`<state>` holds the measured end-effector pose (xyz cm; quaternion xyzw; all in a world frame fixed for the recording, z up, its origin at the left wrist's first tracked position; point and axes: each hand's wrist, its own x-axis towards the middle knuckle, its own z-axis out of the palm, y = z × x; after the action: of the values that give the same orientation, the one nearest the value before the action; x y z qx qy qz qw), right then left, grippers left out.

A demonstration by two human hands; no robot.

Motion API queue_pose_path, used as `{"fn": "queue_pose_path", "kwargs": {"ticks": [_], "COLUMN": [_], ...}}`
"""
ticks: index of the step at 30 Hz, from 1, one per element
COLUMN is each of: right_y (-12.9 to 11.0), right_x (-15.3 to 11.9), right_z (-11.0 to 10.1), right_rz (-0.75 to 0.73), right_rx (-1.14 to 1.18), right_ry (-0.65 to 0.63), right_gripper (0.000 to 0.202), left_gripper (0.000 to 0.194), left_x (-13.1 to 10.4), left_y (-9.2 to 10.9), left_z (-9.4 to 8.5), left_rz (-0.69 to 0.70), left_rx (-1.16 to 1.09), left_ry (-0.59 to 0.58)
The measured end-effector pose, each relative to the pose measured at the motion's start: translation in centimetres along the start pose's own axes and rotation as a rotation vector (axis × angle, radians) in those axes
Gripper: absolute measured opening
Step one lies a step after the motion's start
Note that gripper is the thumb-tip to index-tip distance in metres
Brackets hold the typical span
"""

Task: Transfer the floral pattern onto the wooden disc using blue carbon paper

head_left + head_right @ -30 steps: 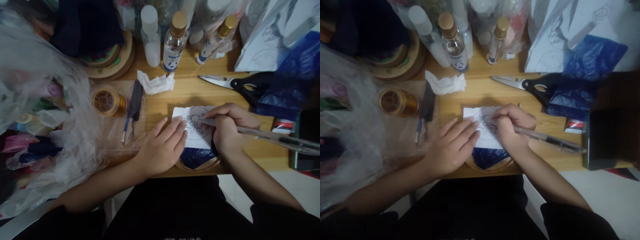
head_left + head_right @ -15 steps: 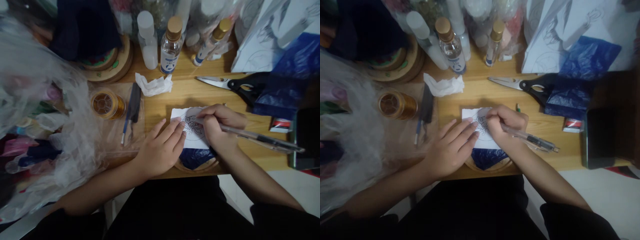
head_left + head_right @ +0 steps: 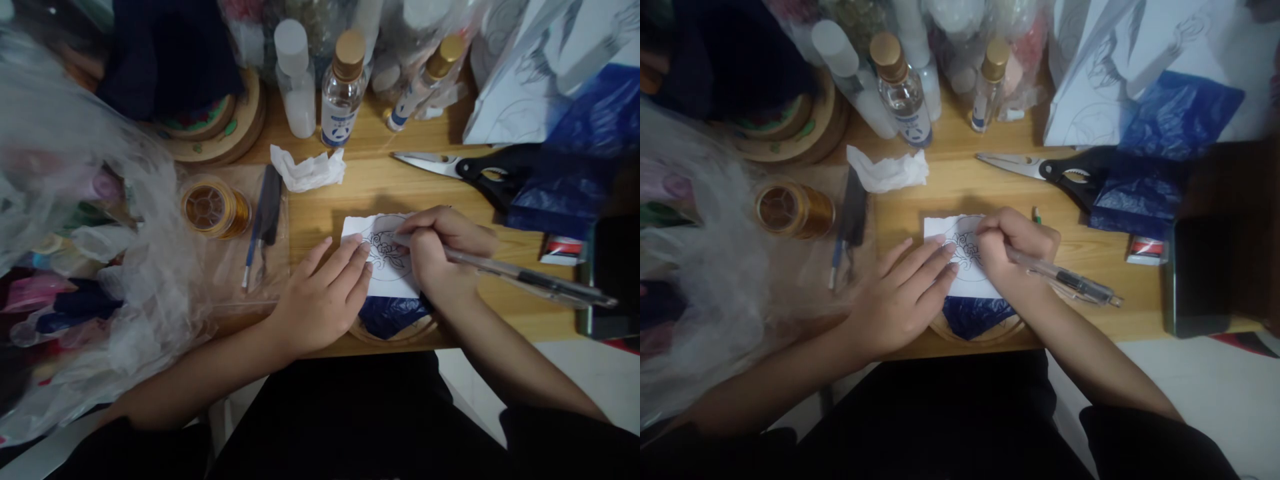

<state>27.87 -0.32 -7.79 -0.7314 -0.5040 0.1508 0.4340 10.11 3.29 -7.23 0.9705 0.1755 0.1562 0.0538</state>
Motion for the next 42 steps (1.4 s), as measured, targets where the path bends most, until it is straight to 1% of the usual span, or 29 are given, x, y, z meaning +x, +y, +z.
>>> {"fn": "queue_pose_path", "kwargs": {"ticks": [7,15,19,23,26,31,36,42], "right_y": [0.13,0.08,0.20,0.22,0.17,0.12,0.15,0.07], "right_x": [-0.12,0.08,0.07,0.09,0.11,0.17,0.16,0.11], "right_z": [0.00,0.11,0.00,-0.05,-0.05,-0.08,-0.02,-0.07], "right_rz": [0.013,-0.052,-0.052,-0.050,-0.048,-0.090,-0.069,-0.089], "right_rx": [0.043,0.004,0.011,0.012,-0.007,0.003,-0.013,-0.014], "right_ry": [0.046,0.034,0.002,0.010,0.008,-0.021,-0.015,-0.037], "right_gripper": [0.023,0.021,0.022,0.023,0.024,0.023,0.023,0.023], "left_gripper": [0.019,0.020,0.020,0.020,0.020,0.019,0.019,0.019], "left_x": [0.02,-0.06,-0.07,-0.10,-0.13,-0.12,-0.05,0.01], "left_y": [-0.02,0.01,-0.03,-0.03,-0.01,-0.01,-0.04,-0.04], "left_z": [-0.07,0.08,0.11,0.13,0.15,0.16,0.12,0.05], "left_rz": [-0.002,-0.006,0.001,-0.004,0.000,-0.002,0.001,0.002], "left_rx": [-0.007,0.005,-0.012,-0.036,-0.021,-0.006,-0.001,0.012], "left_ry": [-0.008,-0.005,-0.007,-0.002,0.000,0.003,0.005,0.004]}}
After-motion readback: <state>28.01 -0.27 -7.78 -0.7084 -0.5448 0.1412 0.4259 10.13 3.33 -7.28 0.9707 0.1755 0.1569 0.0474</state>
